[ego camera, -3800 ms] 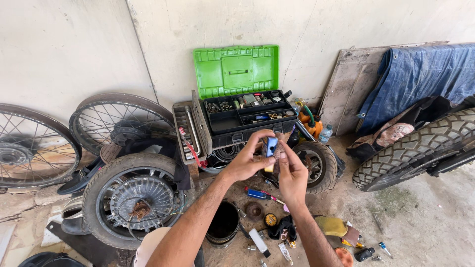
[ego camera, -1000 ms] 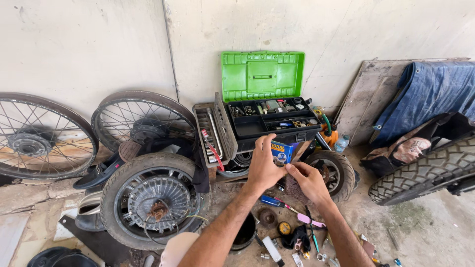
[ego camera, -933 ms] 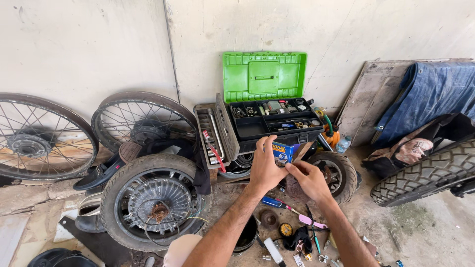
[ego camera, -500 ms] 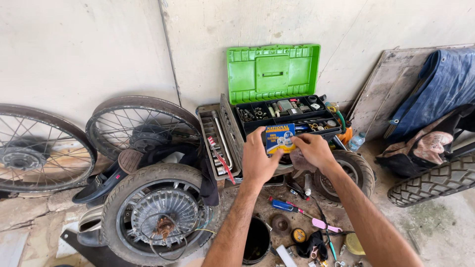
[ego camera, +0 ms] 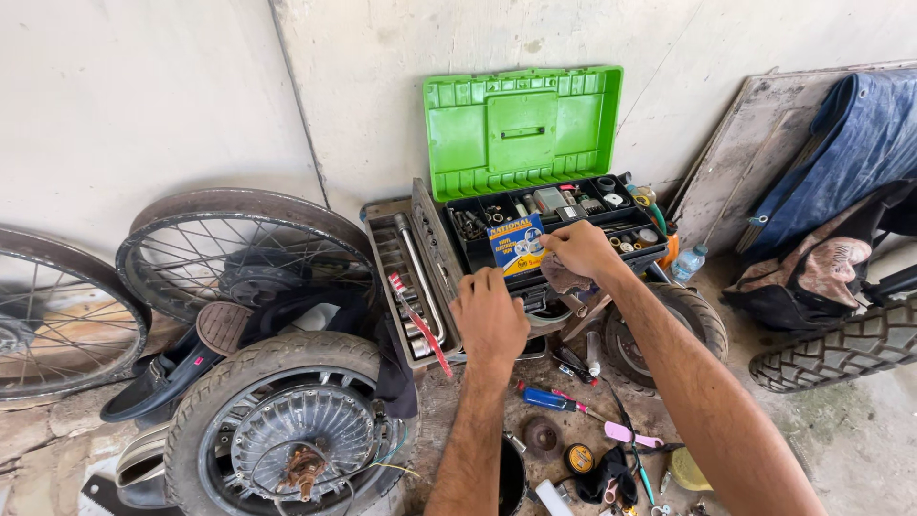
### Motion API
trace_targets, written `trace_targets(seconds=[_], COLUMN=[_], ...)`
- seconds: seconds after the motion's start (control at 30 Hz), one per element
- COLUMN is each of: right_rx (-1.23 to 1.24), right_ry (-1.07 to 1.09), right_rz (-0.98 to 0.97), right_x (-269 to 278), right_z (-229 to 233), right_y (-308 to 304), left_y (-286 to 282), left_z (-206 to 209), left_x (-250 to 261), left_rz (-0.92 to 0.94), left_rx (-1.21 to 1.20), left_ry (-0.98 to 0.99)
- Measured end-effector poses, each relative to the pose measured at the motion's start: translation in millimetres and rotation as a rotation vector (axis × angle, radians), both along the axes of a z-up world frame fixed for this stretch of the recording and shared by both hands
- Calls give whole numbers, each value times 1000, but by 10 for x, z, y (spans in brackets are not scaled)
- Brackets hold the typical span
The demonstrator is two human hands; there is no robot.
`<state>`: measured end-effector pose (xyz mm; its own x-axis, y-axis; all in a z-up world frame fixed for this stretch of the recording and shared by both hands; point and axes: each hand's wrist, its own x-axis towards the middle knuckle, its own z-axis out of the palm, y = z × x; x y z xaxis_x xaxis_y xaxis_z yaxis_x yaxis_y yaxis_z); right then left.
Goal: The person handles small mechanical components from a toolbox, using a vernier caliper to measure parts and examining a blue box containing a spring.
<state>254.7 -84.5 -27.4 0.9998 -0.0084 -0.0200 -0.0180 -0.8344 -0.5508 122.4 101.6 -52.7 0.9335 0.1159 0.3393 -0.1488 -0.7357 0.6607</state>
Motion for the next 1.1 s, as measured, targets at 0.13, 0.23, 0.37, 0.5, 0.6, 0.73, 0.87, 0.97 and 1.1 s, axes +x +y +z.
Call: trace_targets(seconds=[0.13,0.23,0.37,0.5,0.6,0.73,0.87,0.97,1.1], right_rx=[-71,-101,-125,-173,-207,-262,-280,-296,-374], right_ry=[26,18,-49,-46,-43,-4,-212,-420,-403], right_rz=[58,92,102,62,18,-6,106,357,402], right_x=[103,106,55,11,-14,-110,-255,-267,-213], right_z=[-65,-79,-17,40,47,68,126,157,96], right_y=[25,42,82,174,207,238,334,385,442], left_y=[-103,-122,-137,-162,-160,-172,-163,-167,-179], left_z=[-58,-95,-140,-179,-198,-173,-130,-119,-112], left_x=[15,38,84,109,129,124,108,100,103], left_rz=[8,-13,-22,-21,-56,-53,-53,-51,-39], left_rx=[69,60,112,130,138,148,131,136,128], left_ry=[-45,35,138,184,235,221,209,215,194])
